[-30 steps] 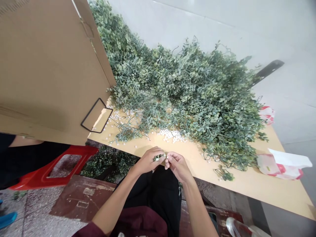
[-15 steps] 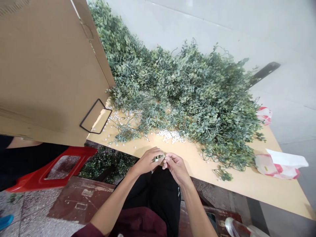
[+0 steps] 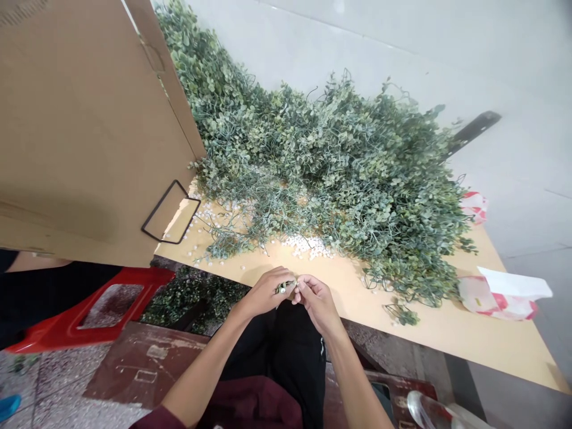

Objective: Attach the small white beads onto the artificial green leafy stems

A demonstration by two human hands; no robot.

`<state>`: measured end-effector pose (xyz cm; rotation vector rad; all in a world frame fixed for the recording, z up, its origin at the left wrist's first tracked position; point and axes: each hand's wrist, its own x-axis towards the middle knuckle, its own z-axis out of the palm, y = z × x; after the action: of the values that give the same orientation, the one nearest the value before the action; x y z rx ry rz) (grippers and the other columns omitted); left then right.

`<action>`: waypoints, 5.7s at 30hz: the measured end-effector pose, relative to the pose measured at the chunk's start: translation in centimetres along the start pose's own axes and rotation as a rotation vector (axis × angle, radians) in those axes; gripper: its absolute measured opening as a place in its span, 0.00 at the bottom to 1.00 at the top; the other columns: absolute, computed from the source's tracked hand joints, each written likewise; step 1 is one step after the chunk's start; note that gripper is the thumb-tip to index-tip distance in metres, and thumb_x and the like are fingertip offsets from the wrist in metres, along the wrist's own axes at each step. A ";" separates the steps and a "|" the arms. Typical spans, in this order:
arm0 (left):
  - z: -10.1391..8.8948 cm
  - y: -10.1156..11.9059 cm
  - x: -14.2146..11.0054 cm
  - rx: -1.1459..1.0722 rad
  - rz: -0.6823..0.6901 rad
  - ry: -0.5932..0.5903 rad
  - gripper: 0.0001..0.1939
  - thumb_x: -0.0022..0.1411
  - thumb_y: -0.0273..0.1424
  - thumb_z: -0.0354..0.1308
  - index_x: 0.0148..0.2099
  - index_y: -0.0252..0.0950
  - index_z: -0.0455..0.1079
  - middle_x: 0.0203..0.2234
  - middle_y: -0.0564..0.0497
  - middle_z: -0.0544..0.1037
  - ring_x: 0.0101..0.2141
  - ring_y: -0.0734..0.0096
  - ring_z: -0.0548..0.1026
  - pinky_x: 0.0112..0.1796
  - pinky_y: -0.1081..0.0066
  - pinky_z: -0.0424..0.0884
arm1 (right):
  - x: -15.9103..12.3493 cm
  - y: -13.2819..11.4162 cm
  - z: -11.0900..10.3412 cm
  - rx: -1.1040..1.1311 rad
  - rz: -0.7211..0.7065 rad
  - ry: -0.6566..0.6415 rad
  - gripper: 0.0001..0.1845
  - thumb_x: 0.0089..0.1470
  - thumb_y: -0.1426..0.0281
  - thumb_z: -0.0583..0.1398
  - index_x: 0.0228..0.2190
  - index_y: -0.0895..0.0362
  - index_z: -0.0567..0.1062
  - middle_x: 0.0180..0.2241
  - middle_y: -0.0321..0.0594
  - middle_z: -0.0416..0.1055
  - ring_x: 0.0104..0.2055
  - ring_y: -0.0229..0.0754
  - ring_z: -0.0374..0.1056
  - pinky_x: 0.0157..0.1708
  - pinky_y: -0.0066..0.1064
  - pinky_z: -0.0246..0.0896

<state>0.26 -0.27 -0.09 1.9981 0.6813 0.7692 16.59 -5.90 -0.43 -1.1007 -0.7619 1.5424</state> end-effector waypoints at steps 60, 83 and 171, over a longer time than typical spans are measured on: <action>0.0 0.0 0.1 -0.135 -0.125 0.066 0.15 0.70 0.37 0.46 0.38 0.35 0.71 0.34 0.48 0.73 0.37 0.68 0.70 0.42 0.71 0.66 | 0.3 0.6 0.5 -0.038 -0.152 0.160 0.10 0.49 0.64 0.68 0.33 0.56 0.77 0.24 0.33 0.70 0.25 0.34 0.65 0.30 0.29 0.65; -0.2 -0.7 -0.3 -0.053 -0.080 0.022 0.11 0.68 0.33 0.49 0.39 0.35 0.71 0.34 0.48 0.74 0.37 0.67 0.72 0.41 0.71 0.68 | 0.2 1.6 0.1 -0.170 -0.197 0.182 0.09 0.51 0.63 0.66 0.30 0.56 0.76 0.22 0.33 0.69 0.24 0.35 0.65 0.28 0.29 0.65; 2.5 2.1 -2.3 -0.842 -0.396 0.451 0.03 0.57 0.29 0.51 0.31 0.35 0.63 0.23 0.56 0.60 0.23 0.79 0.57 0.24 0.79 0.57 | 5.4 -4.3 -0.4 -1.212 -0.261 0.094 0.06 0.55 0.68 0.55 0.32 0.55 0.72 0.19 0.32 0.65 0.23 0.39 0.62 0.27 0.28 0.54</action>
<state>0.90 -4.17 0.03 0.9014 0.7991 1.0457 18.41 0.32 1.83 -1.7894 -1.7842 0.7023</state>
